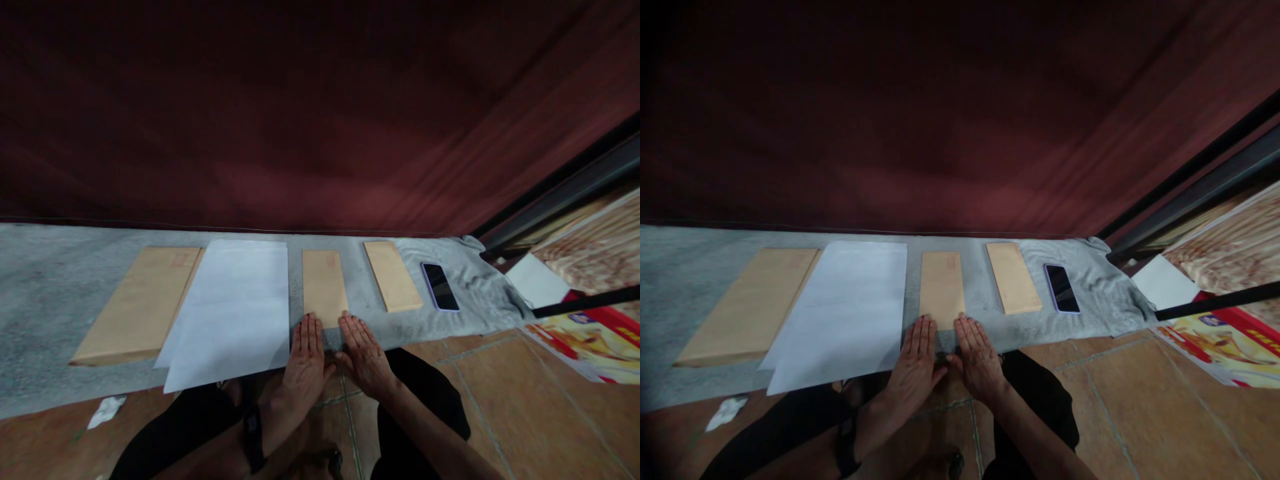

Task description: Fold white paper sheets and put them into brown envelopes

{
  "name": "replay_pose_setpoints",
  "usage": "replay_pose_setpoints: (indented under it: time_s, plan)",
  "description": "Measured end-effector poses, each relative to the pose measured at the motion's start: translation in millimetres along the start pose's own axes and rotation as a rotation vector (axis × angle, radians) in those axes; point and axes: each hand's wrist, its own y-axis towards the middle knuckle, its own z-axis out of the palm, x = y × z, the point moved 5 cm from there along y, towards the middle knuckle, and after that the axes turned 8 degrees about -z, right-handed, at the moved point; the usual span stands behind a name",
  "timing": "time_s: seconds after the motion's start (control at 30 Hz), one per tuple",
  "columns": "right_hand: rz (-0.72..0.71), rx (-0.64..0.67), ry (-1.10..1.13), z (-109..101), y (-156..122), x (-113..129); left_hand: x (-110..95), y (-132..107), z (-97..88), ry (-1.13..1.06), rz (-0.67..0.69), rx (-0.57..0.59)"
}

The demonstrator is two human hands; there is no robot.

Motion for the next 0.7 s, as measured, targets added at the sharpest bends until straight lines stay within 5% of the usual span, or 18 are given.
replay_pose_setpoints:
  time_s: [0.5, 0.7]
  plan:
    - [0.120, -0.010, 0.003, -4.4, -5.0, 7.2, 3.0, -3.4, 0.4, 0.048, -0.047, -0.039]
    - [-0.004, 0.072, 0.151, 0.9, 18.4, 39.3, 6.0, -10.5, 11.3, 0.057, 0.019, -0.231]
